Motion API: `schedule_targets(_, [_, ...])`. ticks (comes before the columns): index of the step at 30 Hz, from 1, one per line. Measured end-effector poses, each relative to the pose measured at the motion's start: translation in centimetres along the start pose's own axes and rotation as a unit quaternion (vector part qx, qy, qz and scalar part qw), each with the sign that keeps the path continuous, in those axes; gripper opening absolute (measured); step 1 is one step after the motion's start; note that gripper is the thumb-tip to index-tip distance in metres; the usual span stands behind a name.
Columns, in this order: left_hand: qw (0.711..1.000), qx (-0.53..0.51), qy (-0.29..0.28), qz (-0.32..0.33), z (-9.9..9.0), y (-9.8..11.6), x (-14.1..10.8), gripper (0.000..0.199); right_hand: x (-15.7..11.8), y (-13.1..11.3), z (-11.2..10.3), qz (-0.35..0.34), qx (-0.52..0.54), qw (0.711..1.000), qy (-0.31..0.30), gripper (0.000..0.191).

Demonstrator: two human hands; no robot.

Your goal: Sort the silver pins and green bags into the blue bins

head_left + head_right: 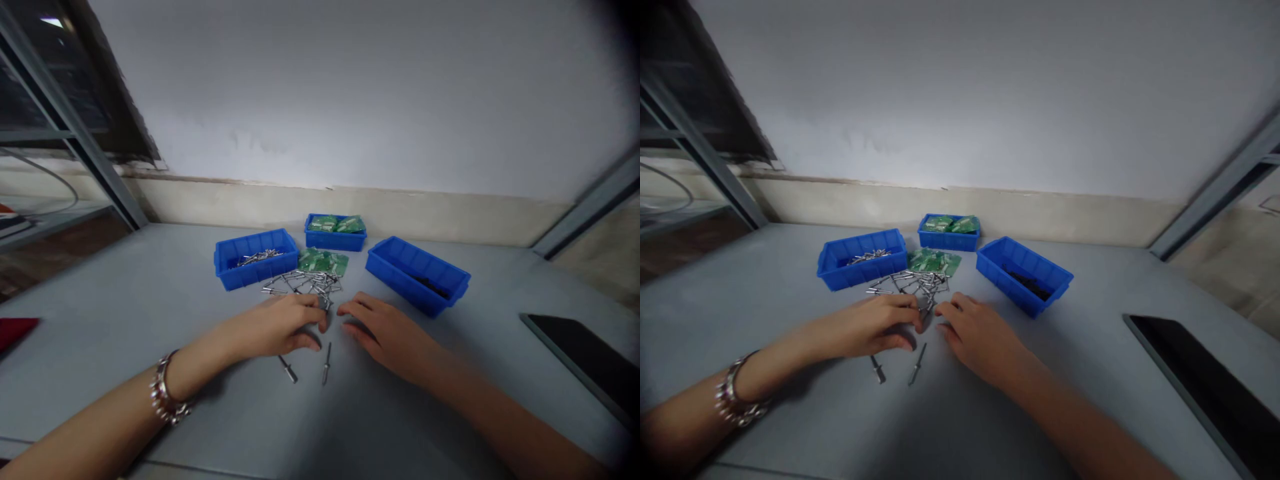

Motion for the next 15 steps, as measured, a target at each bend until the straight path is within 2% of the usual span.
schedule_targets(3, [1.000,-0.005,0.010,-0.009,-0.3,0.2,0.0,0.020,0.0,0.0,-0.1,0.001,0.003,1.000,0.002,0.020])
schedule_targets(9, [1.000,-0.007,-0.005,-0.012,-0.2,1.5,-0.2,0.042,0.2,-0.3,-0.4,-0.004,0.010,1.000,0.004,0.018])
schedule_targets(15, [1.000,-0.008,-0.024,0.004,0.6,1.8,-0.1,0.019,0.1,-0.3,-0.3,-0.007,0.011,1.000,-0.001,0.016])
Point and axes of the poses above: each hand's wrist, its own x-axis towards the middle knuckle, its own z-axis out of the palm, y = z × x, the point moved 9 cm from there along x, towards the middle knuckle, and after that the axes turned 5 degrees about -z, right-handed, at the moved point
